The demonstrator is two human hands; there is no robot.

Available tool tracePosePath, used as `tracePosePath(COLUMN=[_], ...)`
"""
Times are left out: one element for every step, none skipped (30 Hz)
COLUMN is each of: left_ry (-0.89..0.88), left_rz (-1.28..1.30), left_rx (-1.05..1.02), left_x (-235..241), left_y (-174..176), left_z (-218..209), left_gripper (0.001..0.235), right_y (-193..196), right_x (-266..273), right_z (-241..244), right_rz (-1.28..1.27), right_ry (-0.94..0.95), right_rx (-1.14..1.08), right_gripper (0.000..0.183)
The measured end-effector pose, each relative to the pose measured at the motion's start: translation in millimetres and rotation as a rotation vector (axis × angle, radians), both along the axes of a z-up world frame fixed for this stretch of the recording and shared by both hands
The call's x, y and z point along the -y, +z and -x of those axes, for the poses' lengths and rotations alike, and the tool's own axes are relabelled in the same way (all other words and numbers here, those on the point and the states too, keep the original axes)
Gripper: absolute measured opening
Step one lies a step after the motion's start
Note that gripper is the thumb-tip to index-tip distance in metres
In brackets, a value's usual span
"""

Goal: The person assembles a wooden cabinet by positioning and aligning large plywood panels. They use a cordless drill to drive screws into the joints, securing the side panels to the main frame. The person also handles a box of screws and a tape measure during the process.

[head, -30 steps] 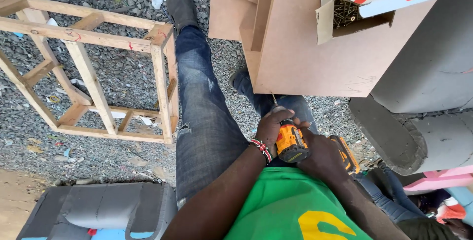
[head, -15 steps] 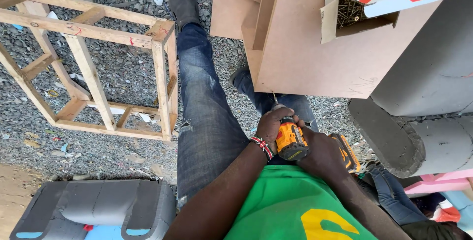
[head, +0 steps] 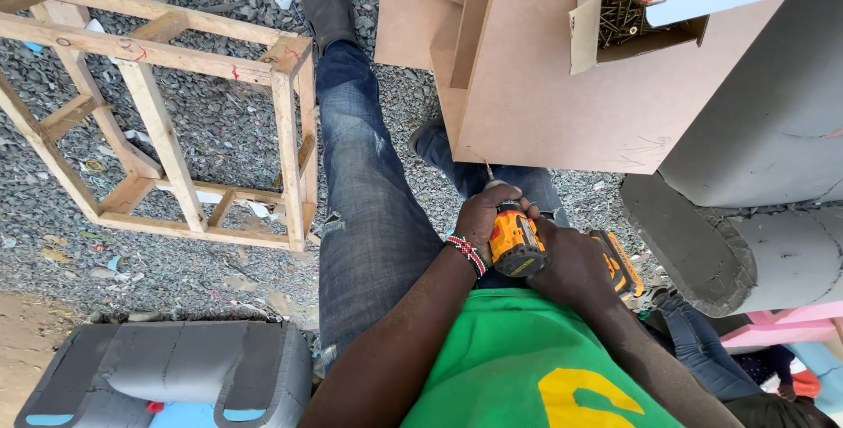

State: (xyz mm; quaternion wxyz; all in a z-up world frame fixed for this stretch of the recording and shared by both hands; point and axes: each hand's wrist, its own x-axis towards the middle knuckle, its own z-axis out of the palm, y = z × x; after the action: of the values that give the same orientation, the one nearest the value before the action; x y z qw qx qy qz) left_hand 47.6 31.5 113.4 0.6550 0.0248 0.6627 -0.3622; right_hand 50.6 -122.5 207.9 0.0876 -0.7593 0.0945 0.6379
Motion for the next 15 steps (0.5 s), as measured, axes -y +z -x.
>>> tracePosePath(left_ry=[-0.008,-0.016,-0.013,-0.012,-0.012,-0.008,-0.004,0.001,0.004,0.006,0.009,0.013,-0.013,-0.039,-0.035], left_rz=[0.001,0.001,0.0,-0.006,-0.012,-0.013,-0.012,-0.012,-0.011,-0.009,-0.007,-0.006,0.005,0.015,0.011], left_rx=[-0.003,-0.005,-0.004,-0.011,-0.019,-0.02,-0.018,-0.016,-0.017,-0.027,-0.035,-0.034,-0.021,-0.008,-0.009], left_x=[0,0,1,2,2,2,3,3,3,2,3,6,7,9,10], left_y=[-1,-2,-3,-3,-3,-4,-5,-6,-5,-5,-5,-9,-12,-17,-18], left_z=[-1,-1,-2,-3,-4,-3,-3,-2,-3,-4,-6,-3,-1,2,2], left_gripper=[0.012,0.013,0.013,0.013,0.014,0.014,0.015,0.016,0.016,0.015,0.015,0.015,0.015,0.015,0.015], right_y=[-4,-9,-9,-10,-10,-13,-16,-19,-17,-16,-15,-11,-8,-6,-7], right_x=[3,6,6,6,7,10,14,17,15,13,12,9,5,1,1], right_z=[4,8,6,5,4,8,12,16,13,11,7,2,-4,-9,-10], right_rz=[0.004,0.007,0.006,0.0,-0.006,-0.007,-0.007,-0.007,-0.006,0.003,0.011,0.012,0.018,0.024,0.019], right_ry=[0.011,0.022,0.026,0.012,-0.002,0.002,0.027,0.053,0.056,0.049,0.044,0.048,0.029,0.01,0.014], right_rx=[-0.002,-0.004,-0.003,-0.001,-0.001,-0.001,-0.002,-0.003,-0.004,-0.013,-0.02,-0.019,-0.015,-0.01,-0.011], right_gripper=[0.1,0.1,0.1,0.103,0.107,0.107,0.105,0.103,0.103,0.1,0.097,0.097,0.092,0.087,0.087])
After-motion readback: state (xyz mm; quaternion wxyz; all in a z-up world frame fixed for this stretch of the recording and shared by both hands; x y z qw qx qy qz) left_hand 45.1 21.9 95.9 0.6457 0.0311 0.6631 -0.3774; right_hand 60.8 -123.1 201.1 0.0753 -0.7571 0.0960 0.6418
